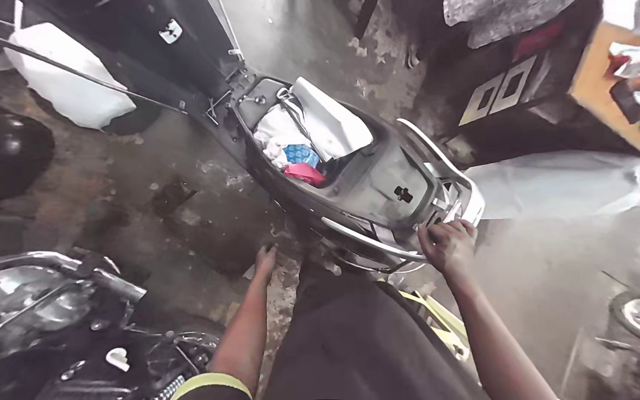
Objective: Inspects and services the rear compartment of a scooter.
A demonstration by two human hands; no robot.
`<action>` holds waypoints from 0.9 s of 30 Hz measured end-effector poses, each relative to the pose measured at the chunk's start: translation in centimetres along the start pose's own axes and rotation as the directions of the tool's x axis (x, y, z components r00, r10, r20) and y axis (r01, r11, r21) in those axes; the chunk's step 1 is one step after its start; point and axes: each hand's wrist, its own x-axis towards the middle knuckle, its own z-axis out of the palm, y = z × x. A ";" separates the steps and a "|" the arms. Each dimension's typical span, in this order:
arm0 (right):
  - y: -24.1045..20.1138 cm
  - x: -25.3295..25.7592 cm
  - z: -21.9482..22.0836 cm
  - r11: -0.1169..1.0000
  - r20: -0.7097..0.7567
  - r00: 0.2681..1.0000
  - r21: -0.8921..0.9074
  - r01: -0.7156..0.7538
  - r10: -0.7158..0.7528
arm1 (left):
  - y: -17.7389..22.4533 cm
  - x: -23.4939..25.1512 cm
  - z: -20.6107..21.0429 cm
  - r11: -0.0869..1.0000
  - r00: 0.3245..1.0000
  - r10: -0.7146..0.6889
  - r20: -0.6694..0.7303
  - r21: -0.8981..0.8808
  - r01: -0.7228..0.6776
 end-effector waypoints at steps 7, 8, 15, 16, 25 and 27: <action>0.6 -0.4 0.7 0.998 -0.089 0.996 0.062 0.020 -0.014 | -1.5 -0.4 -0.4 0.993 0.999 -0.047 -0.013 0.112 0.048; 0.7 -0.4 0.8 0.997 -0.111 0.994 0.075 0.023 -0.014 | -1.8 -0.5 -0.2 0.991 0.998 -0.061 -0.012 0.117 0.062; 1.1 -0.7 1.0 0.981 -0.206 0.979 0.188 0.044 -0.005 | 1.1 -4.0 2.1 0.967 0.968 0.227 -0.105 0.141 -0.211; 1.1 -0.7 1.1 0.979 -0.213 0.977 0.200 0.043 0.001 | 3.7 -5.2 2.9 0.917 0.906 0.395 -0.152 0.121 -0.380; 1.6 -0.8 1.6 0.959 -0.253 0.967 0.275 0.062 0.010 | 28.0 1.2 12.5 0.479 0.715 0.662 0.226 0.606 -0.635; 1.7 -0.8 1.5 0.961 -0.244 0.970 0.270 0.061 0.007 | 29.2 3.7 13.9 0.475 0.772 0.585 0.246 0.668 -0.573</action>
